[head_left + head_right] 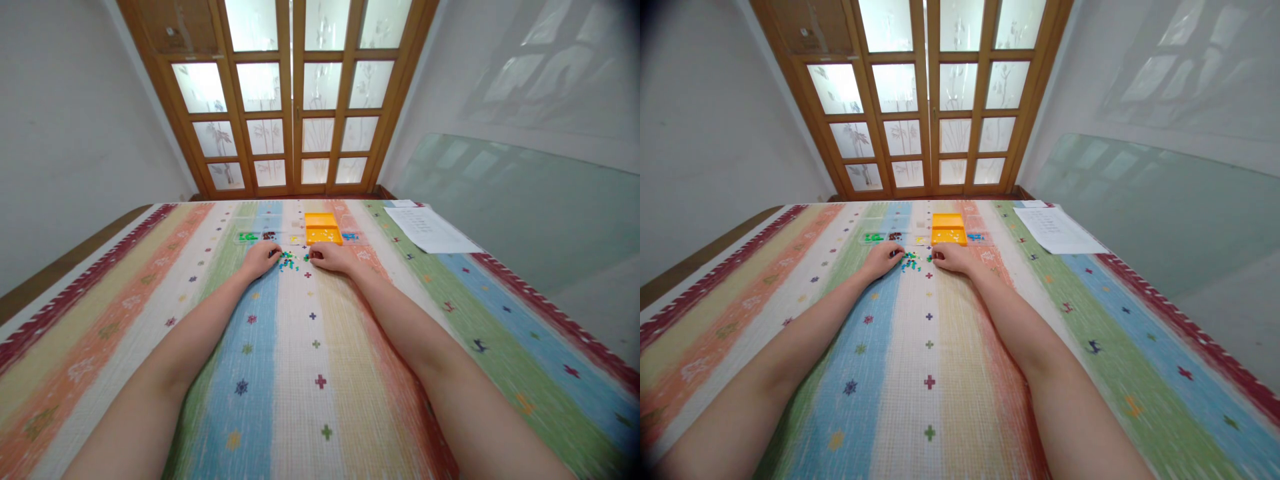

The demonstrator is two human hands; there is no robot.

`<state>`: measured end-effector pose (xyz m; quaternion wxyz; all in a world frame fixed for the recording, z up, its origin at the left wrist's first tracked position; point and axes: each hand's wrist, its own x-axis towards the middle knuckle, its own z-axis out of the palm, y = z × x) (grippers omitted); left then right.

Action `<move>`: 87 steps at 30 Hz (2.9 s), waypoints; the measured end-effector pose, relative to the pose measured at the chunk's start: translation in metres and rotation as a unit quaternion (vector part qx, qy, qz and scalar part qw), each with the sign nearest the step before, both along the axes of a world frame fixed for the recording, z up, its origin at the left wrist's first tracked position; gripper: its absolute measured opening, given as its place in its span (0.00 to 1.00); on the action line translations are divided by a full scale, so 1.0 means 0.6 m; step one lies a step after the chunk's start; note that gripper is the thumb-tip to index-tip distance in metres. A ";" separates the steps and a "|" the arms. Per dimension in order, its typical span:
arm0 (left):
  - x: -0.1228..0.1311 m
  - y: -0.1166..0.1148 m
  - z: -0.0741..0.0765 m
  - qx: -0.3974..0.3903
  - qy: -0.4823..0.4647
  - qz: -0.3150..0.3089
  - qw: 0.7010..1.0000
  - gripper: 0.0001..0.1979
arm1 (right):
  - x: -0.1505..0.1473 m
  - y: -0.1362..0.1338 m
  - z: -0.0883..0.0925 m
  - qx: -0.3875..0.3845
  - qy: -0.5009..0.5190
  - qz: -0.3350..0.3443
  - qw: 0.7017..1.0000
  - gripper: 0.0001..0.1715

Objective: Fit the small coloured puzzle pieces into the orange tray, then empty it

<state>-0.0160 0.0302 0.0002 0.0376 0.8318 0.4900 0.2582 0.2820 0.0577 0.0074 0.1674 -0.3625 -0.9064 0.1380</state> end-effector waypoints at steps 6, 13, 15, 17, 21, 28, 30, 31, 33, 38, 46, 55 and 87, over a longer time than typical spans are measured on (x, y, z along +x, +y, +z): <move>-0.001 0.002 -0.001 -0.003 -0.004 -0.003 1.000 0.10 | 0.002 0.003 -0.007 0.004 0.045 -0.044 0.998 0.08; -0.002 0.002 -0.004 -0.003 -0.004 -0.004 1.000 0.10 | 0.027 0.029 -0.017 0.077 0.108 -0.266 0.955 0.14; -0.001 0.002 -0.005 -0.005 0.000 -0.003 1.000 0.10 | 0.032 0.035 -0.020 0.080 0.088 -0.320 0.940 0.15; -0.002 0.003 -0.005 -0.006 -0.001 -0.003 1.000 0.10 | 0.035 0.039 -0.022 0.078 0.065 -0.358 0.928 0.16; -0.003 0.003 -0.003 -0.007 -0.008 0.006 1.000 0.11 | 0.033 0.039 -0.021 0.068 0.040 -0.389 0.918 0.17; -0.002 0.001 -0.004 -0.005 0.000 0.007 1.000 0.10 | 0.033 0.038 -0.019 0.075 0.048 -0.394 0.915 0.20; 0.001 0.000 -0.004 -0.004 0.003 0.005 1.000 0.11 | 0.032 0.039 -0.020 0.078 0.052 -0.387 0.917 0.21; 0.003 -0.001 -0.004 -0.003 0.004 0.002 1.000 0.11 | 0.030 0.038 -0.020 0.078 0.051 -0.379 0.921 0.21; 0.007 -0.004 -0.002 0.000 0.008 -0.007 1.000 0.11 | 0.026 0.034 -0.018 0.077 0.046 -0.350 0.932 0.20; 0.016 -0.011 0.002 -0.001 0.013 -0.018 1.000 0.11 | 0.010 0.014 -0.012 0.068 0.021 -0.182 0.981 0.15; 0.015 -0.011 0.003 0.005 0.015 -0.022 1.000 0.11 | -0.003 0.004 -0.015 0.027 -0.004 -0.071 0.997 0.11; 0.059 -0.038 0.014 0.037 0.076 -0.099 0.991 0.17 | 0.018 0.019 -0.013 0.082 0.048 -0.182 0.979 0.11; 0.093 -0.052 -0.006 0.001 0.152 -0.179 0.972 0.26 | 0.069 0.050 -0.022 0.142 0.143 -0.411 0.889 0.12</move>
